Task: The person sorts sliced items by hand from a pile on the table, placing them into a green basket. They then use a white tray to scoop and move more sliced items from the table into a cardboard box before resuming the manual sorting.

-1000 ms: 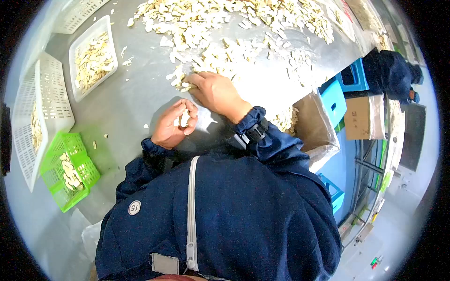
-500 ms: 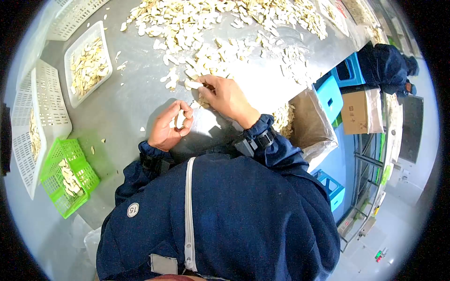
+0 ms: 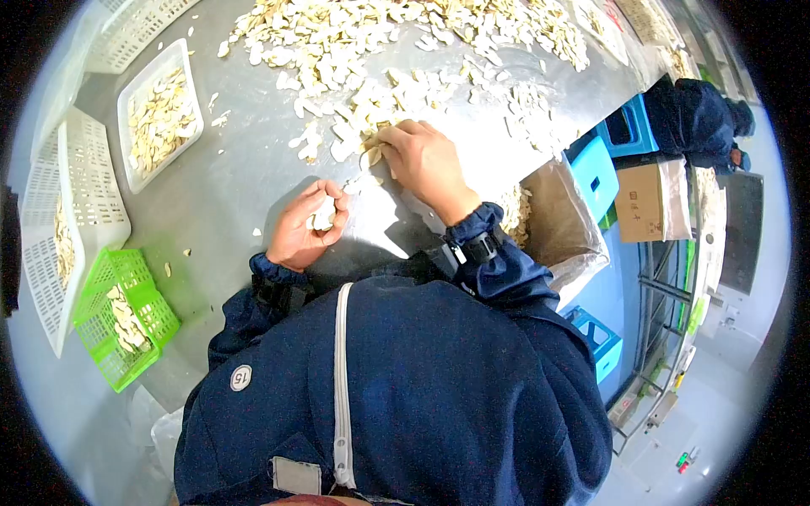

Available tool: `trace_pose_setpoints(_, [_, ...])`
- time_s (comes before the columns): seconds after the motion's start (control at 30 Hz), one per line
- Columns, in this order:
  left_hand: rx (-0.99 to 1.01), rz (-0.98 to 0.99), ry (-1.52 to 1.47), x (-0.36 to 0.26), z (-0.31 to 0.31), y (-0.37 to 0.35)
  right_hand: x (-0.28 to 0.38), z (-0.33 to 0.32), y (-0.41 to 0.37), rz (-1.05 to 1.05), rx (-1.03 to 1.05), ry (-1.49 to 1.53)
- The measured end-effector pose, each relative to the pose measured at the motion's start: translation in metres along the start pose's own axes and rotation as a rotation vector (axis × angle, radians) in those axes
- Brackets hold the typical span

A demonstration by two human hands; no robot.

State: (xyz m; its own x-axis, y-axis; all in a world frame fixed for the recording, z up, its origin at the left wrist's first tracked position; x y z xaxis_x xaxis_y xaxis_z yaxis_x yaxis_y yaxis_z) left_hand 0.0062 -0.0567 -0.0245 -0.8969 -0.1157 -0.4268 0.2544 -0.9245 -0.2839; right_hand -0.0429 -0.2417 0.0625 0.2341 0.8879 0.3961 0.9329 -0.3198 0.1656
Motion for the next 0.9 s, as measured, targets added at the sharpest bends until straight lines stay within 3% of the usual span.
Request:
trace_pose_setpoints(0.1, [0.009,-0.012,-0.006,-0.001,0.001,-0.001,0.028,0.009,0.013,-0.154,-0.008,0.154])
trace_pose_setpoints(0.23, [0.003,-0.001,0.000,-0.001,0.001,0.001,0.044,0.030,0.025,-0.217,-0.028,-0.051])
trace_pose_setpoints(0.4, [0.027,0.006,0.000,0.000,-0.004,0.000,0.033,0.022,0.021,-0.140,0.054,0.118])
trace_pose_setpoints(0.5, [0.025,-0.008,-0.041,0.002,-0.005,0.003,0.011,0.015,0.011,0.146,0.157,0.305])
trace_pose_setpoints(0.53, [-0.011,-0.023,-0.067,0.003,-0.005,0.003,0.013,0.005,0.008,0.135,0.118,0.338])
trace_pose_setpoints(0.63, [-0.023,-0.030,-0.065,-0.002,0.008,0.001,0.030,0.002,-0.001,0.137,0.317,0.742])
trace_pose_setpoints(0.77, [-0.015,-0.048,-0.054,0.002,0.000,0.001,0.032,-0.004,0.020,-0.190,-0.094,0.263])
trace_pose_setpoints(0.8, [-0.001,-0.036,-0.017,0.002,-0.001,0.000,0.026,0.002,0.023,-0.162,-0.106,0.080])
trace_pose_setpoints(0.9, [0.027,-0.014,0.046,-0.002,-0.001,-0.002,0.026,0.016,0.021,-0.207,0.089,0.259])
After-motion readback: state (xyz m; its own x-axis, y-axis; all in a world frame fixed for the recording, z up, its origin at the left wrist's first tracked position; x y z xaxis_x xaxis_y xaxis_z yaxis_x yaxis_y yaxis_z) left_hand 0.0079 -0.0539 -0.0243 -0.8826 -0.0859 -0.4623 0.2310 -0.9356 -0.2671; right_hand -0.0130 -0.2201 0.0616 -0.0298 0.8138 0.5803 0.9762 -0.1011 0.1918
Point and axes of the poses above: each hand's wrist, its own y-axis towards the middle knuckle, its own z-axis out of the palm, x = y × z, the point moved 7 cm from there along y, towards the middle knuckle
